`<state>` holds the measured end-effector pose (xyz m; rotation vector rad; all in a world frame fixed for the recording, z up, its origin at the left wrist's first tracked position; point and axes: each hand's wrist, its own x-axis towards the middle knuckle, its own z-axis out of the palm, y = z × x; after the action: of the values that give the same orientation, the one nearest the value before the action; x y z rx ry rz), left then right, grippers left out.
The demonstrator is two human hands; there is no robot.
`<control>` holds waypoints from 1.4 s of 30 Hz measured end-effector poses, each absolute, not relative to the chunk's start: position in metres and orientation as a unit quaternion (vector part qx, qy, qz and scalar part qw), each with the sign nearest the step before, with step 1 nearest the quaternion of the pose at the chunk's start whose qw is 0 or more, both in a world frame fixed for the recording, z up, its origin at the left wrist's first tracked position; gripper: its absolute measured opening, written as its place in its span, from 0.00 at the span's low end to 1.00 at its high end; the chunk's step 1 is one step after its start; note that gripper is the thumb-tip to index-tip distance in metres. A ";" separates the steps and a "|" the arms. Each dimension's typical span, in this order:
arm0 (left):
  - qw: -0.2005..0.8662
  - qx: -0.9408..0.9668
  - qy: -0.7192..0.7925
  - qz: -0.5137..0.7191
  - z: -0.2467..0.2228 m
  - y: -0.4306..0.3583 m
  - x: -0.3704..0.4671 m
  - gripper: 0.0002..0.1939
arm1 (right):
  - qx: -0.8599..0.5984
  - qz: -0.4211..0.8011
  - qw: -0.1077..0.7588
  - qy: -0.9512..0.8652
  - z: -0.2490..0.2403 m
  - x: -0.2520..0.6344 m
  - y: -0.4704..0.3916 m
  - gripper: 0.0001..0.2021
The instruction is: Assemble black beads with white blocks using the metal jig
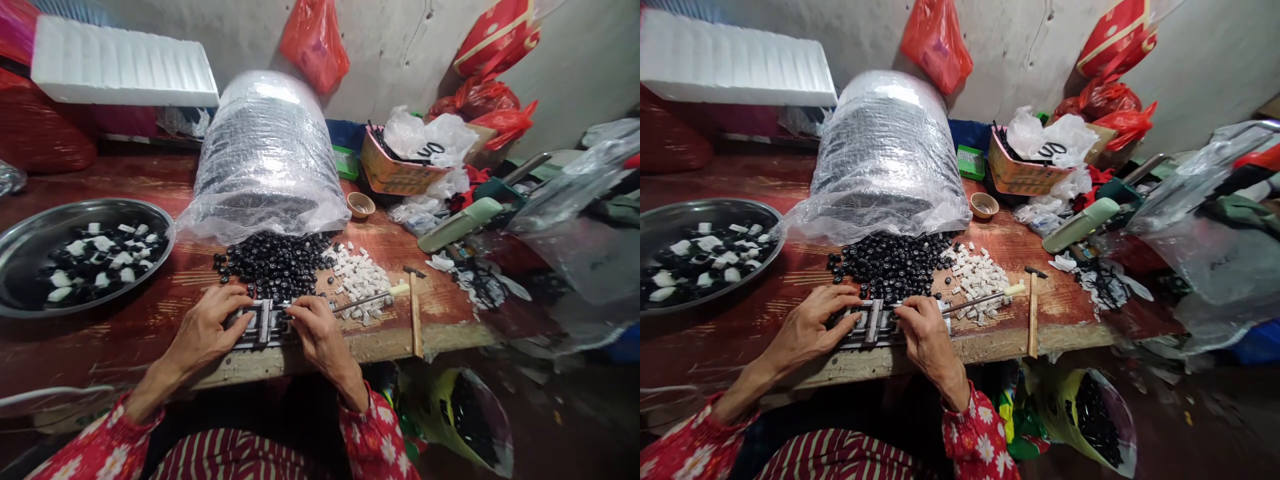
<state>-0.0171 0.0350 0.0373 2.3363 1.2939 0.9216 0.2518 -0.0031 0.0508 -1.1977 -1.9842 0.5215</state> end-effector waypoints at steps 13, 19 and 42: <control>0.084 0.869 0.412 0.262 0.051 0.049 0.047 0.05 | -0.629 0.087 0.283 -0.719 0.047 0.281 0.031 0.09; 0.105 0.867 0.412 0.259 0.047 0.054 0.046 0.05 | -0.679 0.117 0.232 -0.687 0.045 0.283 0.052 0.10; 0.112 0.773 0.449 0.434 0.035 0.024 0.004 0.05 | -0.736 0.092 0.091 -0.664 0.048 0.323 0.072 0.14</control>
<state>0.0043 0.0237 0.0352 2.2685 1.3195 1.2742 0.3234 0.0723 0.0481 -2.1878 -1.9740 0.2728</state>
